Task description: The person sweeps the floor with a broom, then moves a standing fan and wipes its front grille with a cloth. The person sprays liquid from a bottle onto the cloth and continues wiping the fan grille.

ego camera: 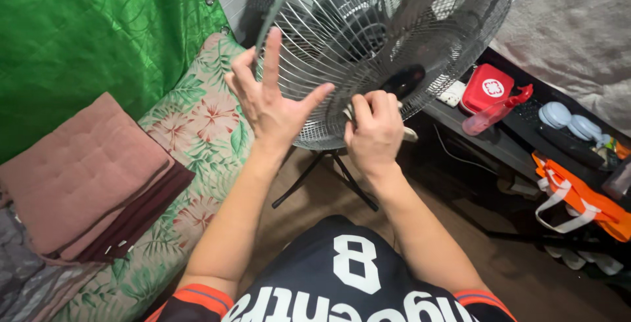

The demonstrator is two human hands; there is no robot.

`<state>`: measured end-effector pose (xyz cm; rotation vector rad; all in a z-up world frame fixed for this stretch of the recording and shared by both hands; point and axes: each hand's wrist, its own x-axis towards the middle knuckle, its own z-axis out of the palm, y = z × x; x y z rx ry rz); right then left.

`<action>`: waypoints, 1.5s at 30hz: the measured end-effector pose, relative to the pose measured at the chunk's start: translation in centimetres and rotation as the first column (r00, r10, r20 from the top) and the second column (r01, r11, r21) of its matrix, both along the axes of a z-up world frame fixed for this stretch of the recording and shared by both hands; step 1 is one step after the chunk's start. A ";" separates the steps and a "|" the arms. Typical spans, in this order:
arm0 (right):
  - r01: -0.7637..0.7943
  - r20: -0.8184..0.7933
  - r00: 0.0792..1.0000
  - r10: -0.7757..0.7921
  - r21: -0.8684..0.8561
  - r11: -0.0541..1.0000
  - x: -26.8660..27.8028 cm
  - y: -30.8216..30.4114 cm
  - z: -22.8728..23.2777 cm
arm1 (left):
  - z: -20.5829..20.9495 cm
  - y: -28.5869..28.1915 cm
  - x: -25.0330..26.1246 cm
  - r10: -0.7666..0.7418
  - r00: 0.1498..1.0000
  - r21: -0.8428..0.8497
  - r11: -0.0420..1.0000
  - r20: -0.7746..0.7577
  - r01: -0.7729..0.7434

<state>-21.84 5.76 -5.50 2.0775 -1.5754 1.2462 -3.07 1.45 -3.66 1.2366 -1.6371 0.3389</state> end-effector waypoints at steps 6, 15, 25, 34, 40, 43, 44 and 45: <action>-0.068 0.199 0.977 0.075 -0.046 0.997 0.7 0.4 -0.8 | 0.0 0.4 -0.4 0.028 1.000 0.034 0.999 -0.006 -0.028; -0.282 0.076 0.954 0.290 -0.102 0.954 0.8 2.1 1.6 | 0.2 0.3 -0.2 -0.016 1.000 0.040 0.999 0.003 0.016; -0.283 0.063 0.954 0.293 -0.127 0.951 1.3 0.3 -1.1 | 0.1 -0.1 -0.3 -0.016 1.000 0.022 1.000 -0.026 0.017; -0.147 0.289 0.941 0.175 -0.117 0.982 0.6 0.5 -0.9 | 0.2 0.2 -0.4 -0.010 1.000 0.047 0.999 -0.009 0.011; -0.326 0.053 0.945 0.323 0.065 0.943 -0.2 1.4 0.5 | 0.2 0.1 -0.3 -0.032 0.999 0.031 0.999 -0.012 0.032; -0.244 0.113 0.963 0.244 -0.014 0.970 -1.5 0.9 1.4 | 0.0 0.0 -0.2 -0.054 0.998 0.016 0.998 -0.023 0.054; -0.215 0.134 0.966 0.221 -0.057 0.975 -1.4 0.8 1.3 | -0.2 0.2 -0.1 -0.064 0.998 0.017 0.998 -0.029 0.065; -0.255 0.215 0.942 0.259 -0.045 0.966 -1.3 0.4 1.4 | -0.2 0.0 -0.2 -0.059 0.998 0.023 0.998 -0.026 0.060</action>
